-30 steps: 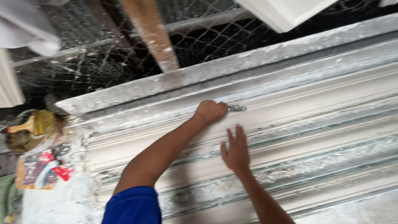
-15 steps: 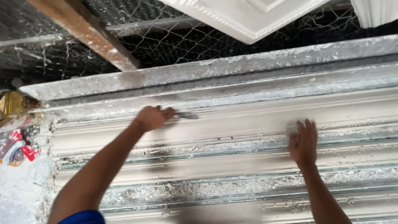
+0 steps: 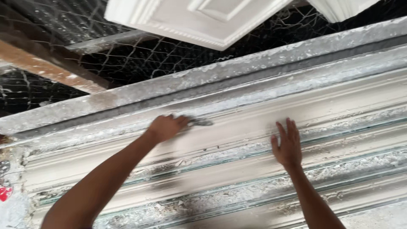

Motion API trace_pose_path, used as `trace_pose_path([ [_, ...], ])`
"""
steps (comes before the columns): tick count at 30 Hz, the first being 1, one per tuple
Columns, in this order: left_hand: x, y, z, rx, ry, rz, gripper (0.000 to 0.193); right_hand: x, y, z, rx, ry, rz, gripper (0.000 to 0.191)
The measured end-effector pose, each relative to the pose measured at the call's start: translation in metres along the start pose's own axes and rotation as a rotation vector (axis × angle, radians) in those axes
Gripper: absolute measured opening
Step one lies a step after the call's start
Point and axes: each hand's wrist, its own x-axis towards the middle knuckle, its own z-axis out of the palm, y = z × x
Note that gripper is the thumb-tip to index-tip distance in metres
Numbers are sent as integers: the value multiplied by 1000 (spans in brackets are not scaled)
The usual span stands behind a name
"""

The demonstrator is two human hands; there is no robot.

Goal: The person works at a slanted table with long white plaster cornice moldings. They first handle and press small plaster pieces along the molding grooves, then use a small scraping tool to scrape and clean the molded surfaces, moving along the strips and repositioning the pieces as they work.

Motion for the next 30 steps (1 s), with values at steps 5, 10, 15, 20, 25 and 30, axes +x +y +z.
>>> trace_pose_path([
  [5, 61, 48, -11, -99, 129, -10, 54, 5, -2, -6, -1, 2, -42, 56],
  [10, 294, 171, -75, -74, 324, 90, 24, 3, 6, -14, 124, -25, -104, 55],
  [15, 425, 245, -129, -78, 282, 98, 24, 18, 146, -63, 351, -83, -282, 53],
  [20, 349, 210, -126, 8, 6, -16, 42, 86, 388, -144, -6, 77, -130, 51],
  [25, 299, 198, -113, 138, 95, -10, 62, 96, 453, -130, -119, -41, -48, 67],
  [30, 464, 282, -152, -56, 179, 16, 33, 89, 447, -132, -42, 2, 14, 56],
])
